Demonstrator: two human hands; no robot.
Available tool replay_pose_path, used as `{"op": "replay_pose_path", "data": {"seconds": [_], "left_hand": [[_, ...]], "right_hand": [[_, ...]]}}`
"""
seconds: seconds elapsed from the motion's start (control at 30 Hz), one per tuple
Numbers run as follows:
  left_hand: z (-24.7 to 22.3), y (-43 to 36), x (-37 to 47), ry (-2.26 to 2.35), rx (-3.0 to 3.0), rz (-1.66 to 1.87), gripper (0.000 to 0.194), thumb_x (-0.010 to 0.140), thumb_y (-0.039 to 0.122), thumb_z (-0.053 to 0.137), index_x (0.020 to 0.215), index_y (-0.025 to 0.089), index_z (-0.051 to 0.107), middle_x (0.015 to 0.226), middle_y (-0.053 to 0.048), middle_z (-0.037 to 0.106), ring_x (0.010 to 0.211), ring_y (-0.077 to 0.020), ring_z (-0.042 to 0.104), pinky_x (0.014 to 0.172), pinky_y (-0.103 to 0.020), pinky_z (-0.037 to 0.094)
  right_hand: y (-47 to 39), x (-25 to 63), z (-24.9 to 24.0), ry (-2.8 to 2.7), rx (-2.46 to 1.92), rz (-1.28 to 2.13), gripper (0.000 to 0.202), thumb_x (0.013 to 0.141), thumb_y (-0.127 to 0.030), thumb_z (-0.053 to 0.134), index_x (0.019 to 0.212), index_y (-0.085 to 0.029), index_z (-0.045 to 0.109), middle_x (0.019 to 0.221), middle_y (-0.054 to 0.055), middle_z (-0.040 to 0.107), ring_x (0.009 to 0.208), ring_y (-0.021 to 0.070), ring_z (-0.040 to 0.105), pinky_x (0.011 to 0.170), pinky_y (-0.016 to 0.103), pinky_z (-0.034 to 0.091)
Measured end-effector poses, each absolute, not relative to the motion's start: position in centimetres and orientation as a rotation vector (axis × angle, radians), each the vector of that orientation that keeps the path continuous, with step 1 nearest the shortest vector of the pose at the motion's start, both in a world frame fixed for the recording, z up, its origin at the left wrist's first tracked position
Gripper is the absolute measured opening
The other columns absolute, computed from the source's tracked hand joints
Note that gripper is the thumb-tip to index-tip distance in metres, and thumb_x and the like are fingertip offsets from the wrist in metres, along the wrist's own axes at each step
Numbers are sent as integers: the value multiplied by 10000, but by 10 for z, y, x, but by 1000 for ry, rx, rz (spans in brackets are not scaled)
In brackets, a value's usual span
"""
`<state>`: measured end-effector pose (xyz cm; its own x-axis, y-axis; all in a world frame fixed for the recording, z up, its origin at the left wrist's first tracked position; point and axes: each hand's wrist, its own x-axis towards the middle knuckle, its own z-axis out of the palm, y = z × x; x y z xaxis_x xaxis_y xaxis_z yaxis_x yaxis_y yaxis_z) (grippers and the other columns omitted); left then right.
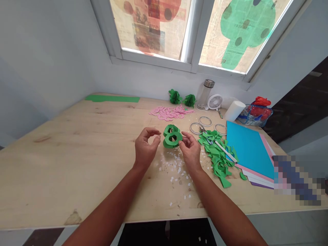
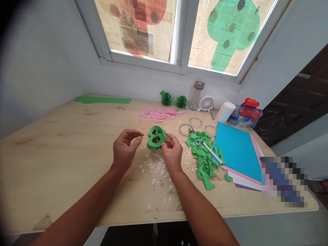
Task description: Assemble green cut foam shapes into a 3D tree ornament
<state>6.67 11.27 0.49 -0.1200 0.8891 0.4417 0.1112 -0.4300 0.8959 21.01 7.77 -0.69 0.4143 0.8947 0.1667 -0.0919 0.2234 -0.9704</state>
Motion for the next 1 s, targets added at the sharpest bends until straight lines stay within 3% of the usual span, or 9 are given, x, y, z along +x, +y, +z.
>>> {"op": "replay_pose_path", "data": {"seconds": [0.17, 0.33, 0.47, 0.73, 1.0], "left_hand": [[5, 121, 64, 1093, 1260, 1612, 117, 753, 245, 535, 696, 188, 620, 760, -33, 659, 812, -186, 615, 816, -338, 469], [8, 125, 62, 1039, 1085, 1402, 313, 702, 359, 653, 971, 199, 638, 1066, -74, 656, 1001, -212, 599, 800, -314, 469], [11, 125, 59, 879, 967, 1166, 485, 654, 330, 685, 1113, 210, 588, 1005, -62, 667, 820, -178, 632, 671, -283, 484], [12, 123, 60, 924, 998, 1232, 355, 573, 272, 713, 908, 164, 670, 723, -13, 656, 612, -145, 585, 576, -267, 467], [6, 117, 68, 1080, 1373, 1224, 294, 595, 220, 605, 872, 185, 696, 735, -6, 661, 693, -176, 597, 633, -282, 478]], "right_hand": [[76, 209, -6, -905, -1130, 839, 386, 678, -201, 652, 1059, -164, 605, 822, 35, 708, 747, 162, 662, 728, 288, 523], [73, 206, -3, -948, -1095, 911, 386, 669, -197, 665, 1052, -171, 615, 818, 35, 712, 762, 169, 668, 737, 295, 527], [71, 202, 0, -972, -1065, 973, 376, 652, -206, 676, 1024, -181, 625, 790, 24, 714, 737, 166, 666, 701, 283, 526], [69, 201, 1, -1052, -1122, 1069, 364, 648, -206, 658, 1010, -188, 627, 757, 3, 695, 682, 146, 632, 629, 253, 478], [71, 201, -7, -1135, -1233, 1033, 379, 680, -197, 636, 1058, -168, 613, 637, -38, 648, 581, 118, 585, 545, 221, 438]]}}
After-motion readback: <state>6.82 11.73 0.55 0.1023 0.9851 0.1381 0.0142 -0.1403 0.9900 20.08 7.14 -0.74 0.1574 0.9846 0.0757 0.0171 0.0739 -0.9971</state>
